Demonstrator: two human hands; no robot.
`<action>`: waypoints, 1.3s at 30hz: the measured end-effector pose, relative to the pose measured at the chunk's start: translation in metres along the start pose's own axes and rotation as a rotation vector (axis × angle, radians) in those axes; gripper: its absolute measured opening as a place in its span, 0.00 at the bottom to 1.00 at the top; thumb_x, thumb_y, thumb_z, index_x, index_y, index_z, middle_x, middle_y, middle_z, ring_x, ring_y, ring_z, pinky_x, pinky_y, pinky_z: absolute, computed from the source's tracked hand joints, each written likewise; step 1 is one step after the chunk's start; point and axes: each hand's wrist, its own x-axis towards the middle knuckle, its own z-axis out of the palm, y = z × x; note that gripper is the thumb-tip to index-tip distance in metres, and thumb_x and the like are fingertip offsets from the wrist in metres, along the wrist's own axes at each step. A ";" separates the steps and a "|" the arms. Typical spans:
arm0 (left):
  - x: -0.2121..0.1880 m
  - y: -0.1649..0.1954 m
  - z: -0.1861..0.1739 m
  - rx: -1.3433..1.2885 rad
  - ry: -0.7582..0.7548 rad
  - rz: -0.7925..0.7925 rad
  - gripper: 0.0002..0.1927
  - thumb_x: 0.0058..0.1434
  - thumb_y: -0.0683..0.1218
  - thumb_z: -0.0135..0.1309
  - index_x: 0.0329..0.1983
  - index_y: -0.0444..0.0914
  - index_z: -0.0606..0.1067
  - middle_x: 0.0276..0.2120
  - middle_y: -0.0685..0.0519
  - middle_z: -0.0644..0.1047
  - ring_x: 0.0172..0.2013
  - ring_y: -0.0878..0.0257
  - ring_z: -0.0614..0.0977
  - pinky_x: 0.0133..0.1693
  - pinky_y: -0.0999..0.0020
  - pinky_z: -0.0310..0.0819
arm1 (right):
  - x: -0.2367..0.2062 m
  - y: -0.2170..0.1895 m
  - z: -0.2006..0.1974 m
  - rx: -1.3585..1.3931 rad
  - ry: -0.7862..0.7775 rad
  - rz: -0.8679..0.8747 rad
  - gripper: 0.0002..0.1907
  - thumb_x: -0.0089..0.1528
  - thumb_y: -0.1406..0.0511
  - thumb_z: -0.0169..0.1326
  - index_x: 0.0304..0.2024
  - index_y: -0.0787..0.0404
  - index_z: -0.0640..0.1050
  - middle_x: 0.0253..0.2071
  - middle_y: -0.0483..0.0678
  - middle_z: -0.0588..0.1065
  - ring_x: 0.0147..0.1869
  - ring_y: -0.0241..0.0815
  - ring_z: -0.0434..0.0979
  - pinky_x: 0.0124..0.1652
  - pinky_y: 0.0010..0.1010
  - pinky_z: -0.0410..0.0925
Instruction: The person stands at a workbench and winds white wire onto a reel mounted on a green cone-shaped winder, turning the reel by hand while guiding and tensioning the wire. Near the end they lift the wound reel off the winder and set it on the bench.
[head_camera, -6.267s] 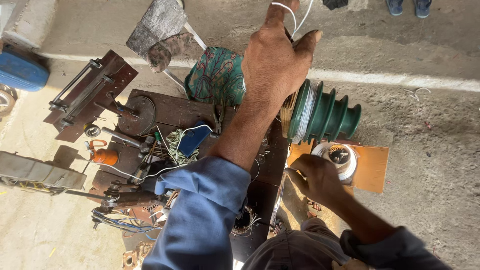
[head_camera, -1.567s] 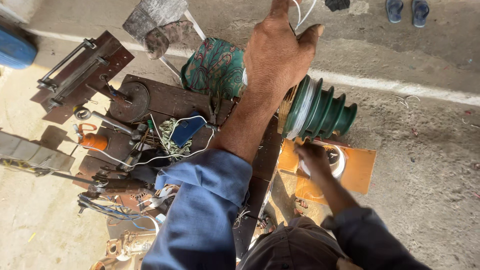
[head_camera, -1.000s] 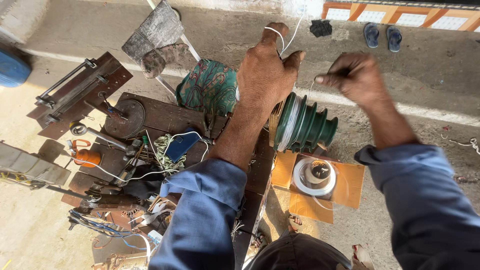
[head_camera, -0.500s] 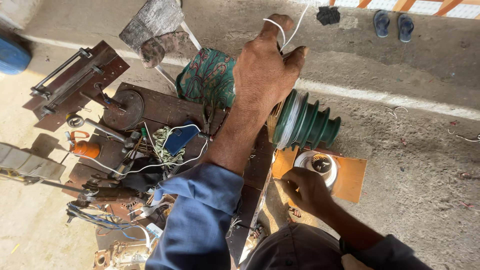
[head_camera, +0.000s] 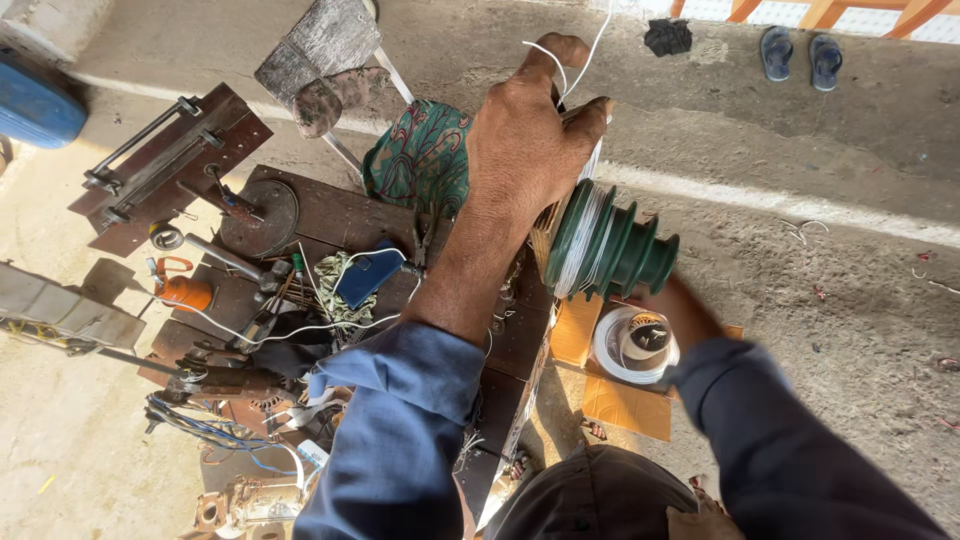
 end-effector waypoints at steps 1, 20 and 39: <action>0.000 -0.001 0.001 -0.012 -0.025 -0.026 0.27 0.57 0.56 0.68 0.57 0.49 0.71 0.29 0.53 0.84 0.32 0.60 0.89 0.40 0.58 0.83 | -0.019 0.024 0.015 -0.016 0.026 0.117 0.07 0.64 0.64 0.62 0.36 0.61 0.81 0.30 0.46 0.78 0.29 0.34 0.78 0.28 0.25 0.71; 0.003 -0.002 0.005 0.019 0.006 0.030 0.26 0.57 0.57 0.68 0.56 0.48 0.72 0.41 0.52 0.84 0.38 0.60 0.88 0.42 0.57 0.82 | 0.036 -0.081 -0.027 -0.193 -0.027 -0.389 0.03 0.66 0.68 0.58 0.39 0.63 0.78 0.37 0.48 0.78 0.40 0.37 0.81 0.36 0.26 0.77; 0.001 0.002 0.000 0.006 -0.008 0.013 0.25 0.57 0.56 0.68 0.54 0.46 0.74 0.33 0.52 0.83 0.33 0.62 0.87 0.39 0.58 0.81 | 0.015 -0.159 -0.045 -0.582 0.084 -0.578 0.15 0.65 0.60 0.68 0.31 0.62 0.80 0.28 0.49 0.77 0.26 0.37 0.74 0.26 0.28 0.70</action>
